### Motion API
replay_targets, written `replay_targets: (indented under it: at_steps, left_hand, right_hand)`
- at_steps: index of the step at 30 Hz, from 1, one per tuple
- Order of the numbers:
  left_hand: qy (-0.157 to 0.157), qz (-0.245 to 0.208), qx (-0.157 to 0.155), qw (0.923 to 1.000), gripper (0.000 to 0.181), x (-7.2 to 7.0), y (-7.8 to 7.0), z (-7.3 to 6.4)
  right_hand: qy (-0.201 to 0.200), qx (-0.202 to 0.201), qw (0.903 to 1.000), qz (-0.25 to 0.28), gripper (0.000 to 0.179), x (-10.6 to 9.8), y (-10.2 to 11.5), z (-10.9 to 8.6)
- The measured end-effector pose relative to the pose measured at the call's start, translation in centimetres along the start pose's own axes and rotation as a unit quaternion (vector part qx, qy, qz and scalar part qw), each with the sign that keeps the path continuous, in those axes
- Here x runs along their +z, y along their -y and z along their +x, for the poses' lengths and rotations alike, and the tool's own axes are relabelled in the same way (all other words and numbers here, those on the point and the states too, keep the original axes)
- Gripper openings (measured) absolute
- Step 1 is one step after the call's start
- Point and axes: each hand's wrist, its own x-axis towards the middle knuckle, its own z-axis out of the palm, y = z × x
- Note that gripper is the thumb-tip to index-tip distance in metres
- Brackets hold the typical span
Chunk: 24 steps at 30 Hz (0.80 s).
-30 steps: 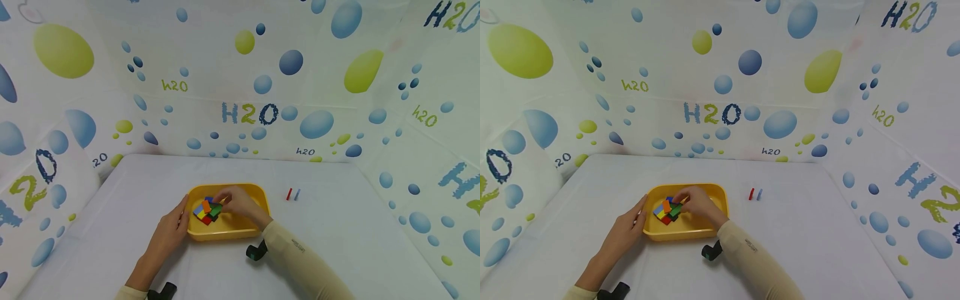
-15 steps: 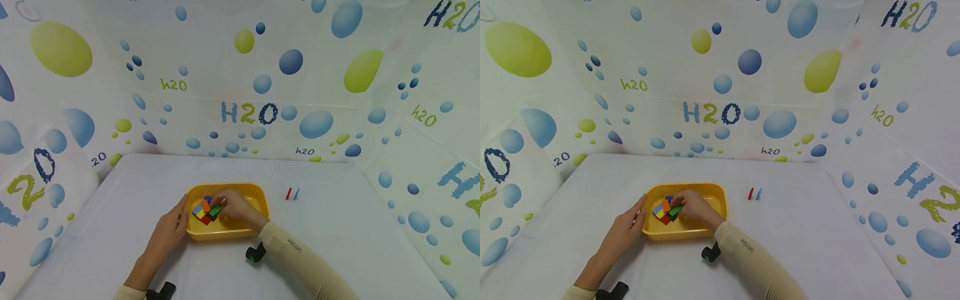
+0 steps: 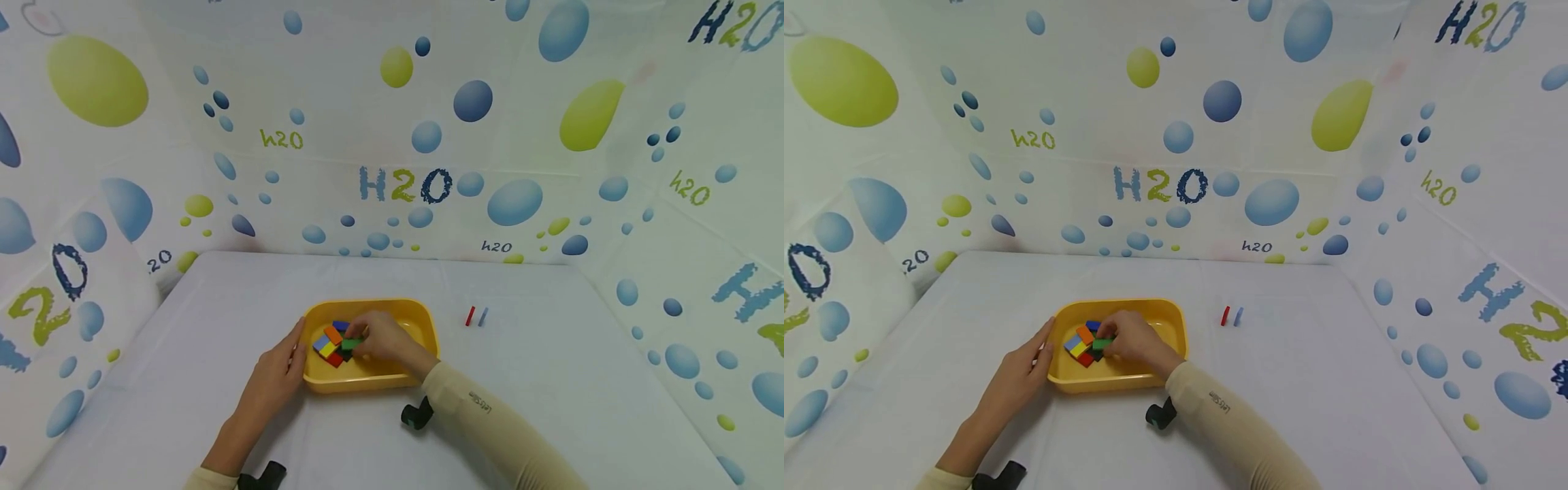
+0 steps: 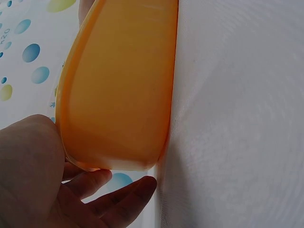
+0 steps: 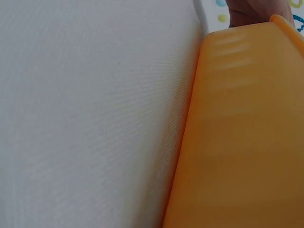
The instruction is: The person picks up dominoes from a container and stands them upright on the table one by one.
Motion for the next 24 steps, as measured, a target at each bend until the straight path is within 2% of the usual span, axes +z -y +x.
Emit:
replay_targets:
  at_steps: [9,19,24]
  left_hand:
    - [0.002,0.001,0.000,1.0000,0.053,0.0,0.1,-0.1]
    - [-0.001,0.000,0.002,1.0000,0.053,0.1,0.1,-0.1]
    - [-0.001,0.000,0.003,1.0000,0.053,0.1,0.2,-0.1]
  right_hand:
    - [-0.020,0.004,0.9994,0.028,0.015,-0.5,0.2,-0.7]
    - [-0.066,-0.026,0.9967,0.040,0.017,-0.8,0.3,-1.8]
    - [-0.084,-0.055,0.9936,0.052,0.016,-1.0,-0.2,-2.0]
